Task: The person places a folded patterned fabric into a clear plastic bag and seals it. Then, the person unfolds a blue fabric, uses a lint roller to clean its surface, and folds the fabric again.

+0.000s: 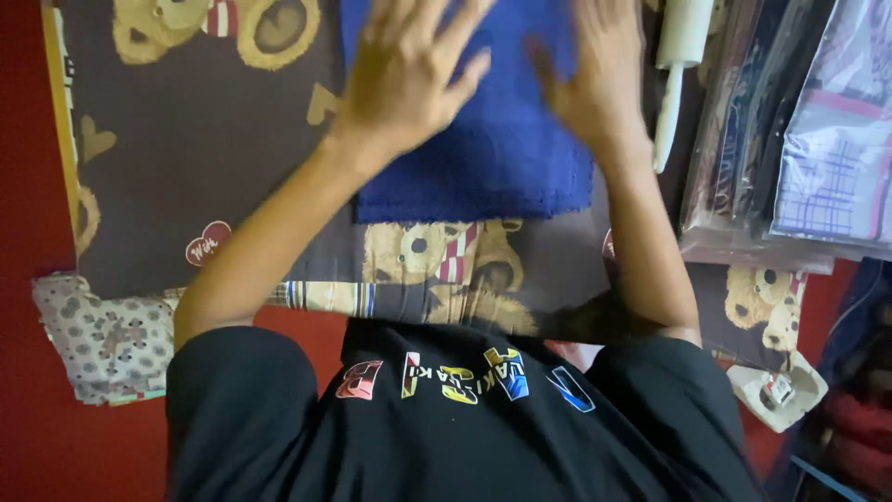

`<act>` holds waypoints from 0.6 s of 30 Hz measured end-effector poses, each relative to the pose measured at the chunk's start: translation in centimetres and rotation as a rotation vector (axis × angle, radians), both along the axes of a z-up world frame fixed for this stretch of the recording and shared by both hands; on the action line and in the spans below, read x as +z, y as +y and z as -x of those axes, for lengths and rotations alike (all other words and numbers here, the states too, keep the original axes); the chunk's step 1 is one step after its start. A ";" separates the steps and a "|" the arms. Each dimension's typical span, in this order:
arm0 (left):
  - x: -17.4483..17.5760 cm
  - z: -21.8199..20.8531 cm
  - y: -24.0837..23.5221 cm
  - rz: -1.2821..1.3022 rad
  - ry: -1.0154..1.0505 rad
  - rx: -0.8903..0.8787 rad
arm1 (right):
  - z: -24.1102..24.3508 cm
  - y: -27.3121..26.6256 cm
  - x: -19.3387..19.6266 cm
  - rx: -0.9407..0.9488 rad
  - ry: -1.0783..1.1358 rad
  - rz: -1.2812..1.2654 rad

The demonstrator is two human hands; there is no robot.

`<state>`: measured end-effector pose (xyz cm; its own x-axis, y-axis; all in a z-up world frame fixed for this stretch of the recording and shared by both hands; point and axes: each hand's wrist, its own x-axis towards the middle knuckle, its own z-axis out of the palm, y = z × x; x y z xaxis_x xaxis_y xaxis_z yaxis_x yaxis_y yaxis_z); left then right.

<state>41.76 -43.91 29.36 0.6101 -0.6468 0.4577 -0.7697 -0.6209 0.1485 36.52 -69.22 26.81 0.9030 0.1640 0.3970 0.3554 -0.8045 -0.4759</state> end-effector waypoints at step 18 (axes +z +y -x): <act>-5.7 3.0 6.6 -0.234 0.241 0.618 | 6.4 0.4 -3.9 -0.431 0.177 0.419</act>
<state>38.76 -37.29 23.68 0.9646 -0.2138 0.1546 -0.2279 -0.9704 0.0803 30.08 -68.86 22.89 0.9688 -0.1203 0.2165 -0.0980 -0.9890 -0.1112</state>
